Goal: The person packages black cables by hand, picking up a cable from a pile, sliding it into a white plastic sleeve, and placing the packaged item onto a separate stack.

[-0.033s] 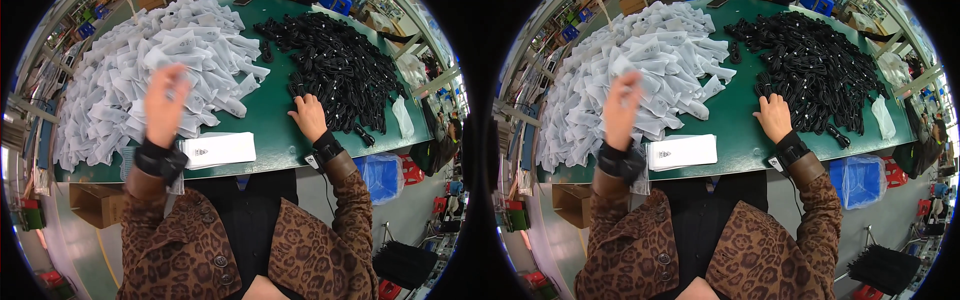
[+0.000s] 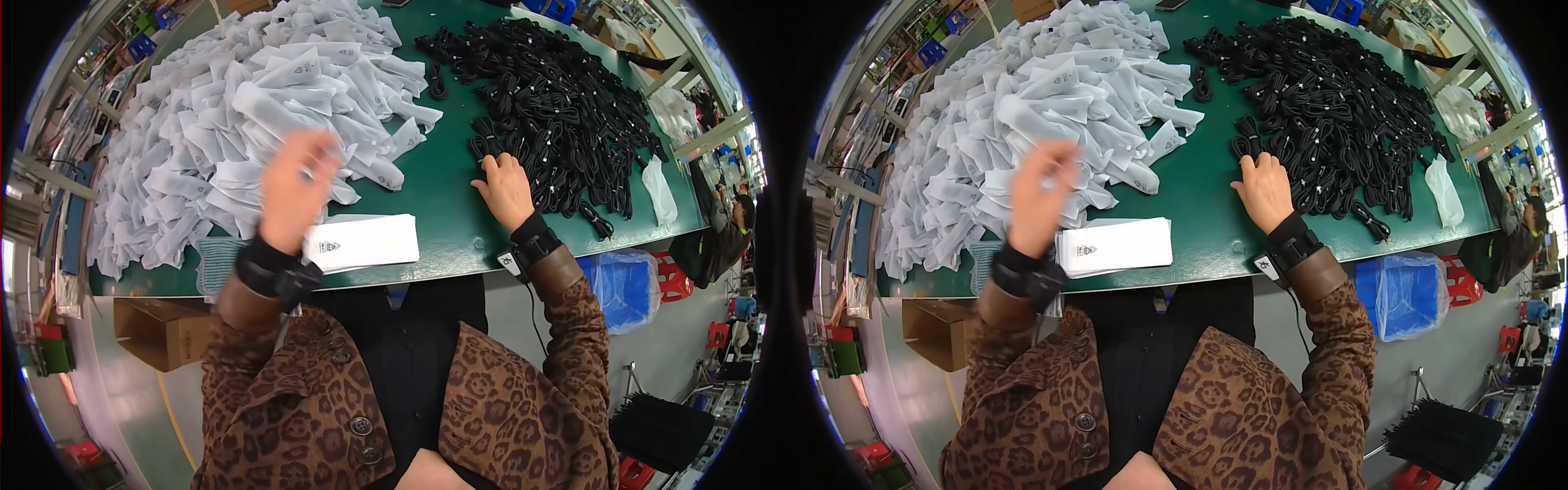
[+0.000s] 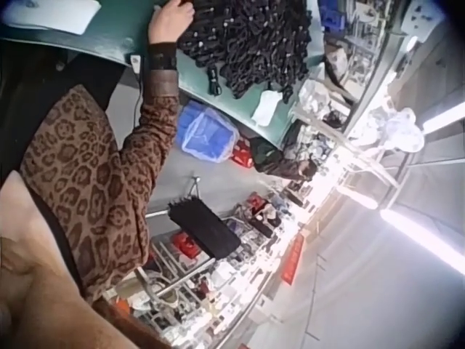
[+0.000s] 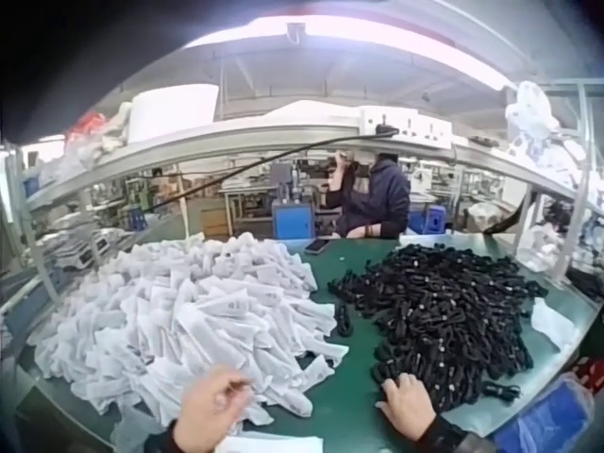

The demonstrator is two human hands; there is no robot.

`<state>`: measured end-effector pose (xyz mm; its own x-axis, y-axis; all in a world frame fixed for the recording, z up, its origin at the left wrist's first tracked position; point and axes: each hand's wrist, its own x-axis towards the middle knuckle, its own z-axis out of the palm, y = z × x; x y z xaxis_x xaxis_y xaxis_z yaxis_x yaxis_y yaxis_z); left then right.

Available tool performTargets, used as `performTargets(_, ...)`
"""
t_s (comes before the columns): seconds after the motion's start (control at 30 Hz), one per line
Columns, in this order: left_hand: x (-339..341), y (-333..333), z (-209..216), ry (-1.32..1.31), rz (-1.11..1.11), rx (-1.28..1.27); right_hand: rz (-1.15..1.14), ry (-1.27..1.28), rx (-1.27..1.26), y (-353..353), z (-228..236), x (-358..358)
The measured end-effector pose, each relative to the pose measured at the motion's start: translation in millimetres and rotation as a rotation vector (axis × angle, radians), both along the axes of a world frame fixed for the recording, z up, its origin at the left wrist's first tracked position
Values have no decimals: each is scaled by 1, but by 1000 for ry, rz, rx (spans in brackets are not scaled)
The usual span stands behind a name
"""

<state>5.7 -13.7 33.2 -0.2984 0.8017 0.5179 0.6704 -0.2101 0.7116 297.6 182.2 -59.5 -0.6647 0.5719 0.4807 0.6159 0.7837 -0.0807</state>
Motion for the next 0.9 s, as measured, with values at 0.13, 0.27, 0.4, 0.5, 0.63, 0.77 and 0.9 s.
performTargets(0.13, 54, -16, -71, 105, -257, -188, -90, -166, 24, -23, -3, -14)
performTargets(0.27, 77, -17, -88, 275, -218, -191, -68, -120, 58, -37, -14, -14)
performTargets(0.4, 80, -16, -95, 277, -195, -215, 36, 130, -156, -52, -16, -7)
performTargets(0.5, 78, -18, -99, 220, -183, -205, 119, 299, -411, -77, -2, -9)
performTargets(0.63, 77, -19, -95, -79, -167, -266, 241, 393, -622, -108, 27, -8)
performTargets(0.77, 76, -20, -94, -313, -181, -315, 316, 260, -437, -122, 32, -3)
performTargets(0.9, 75, -21, -93, -357, -184, -276, 360, 134, -332, -124, 33, -2)
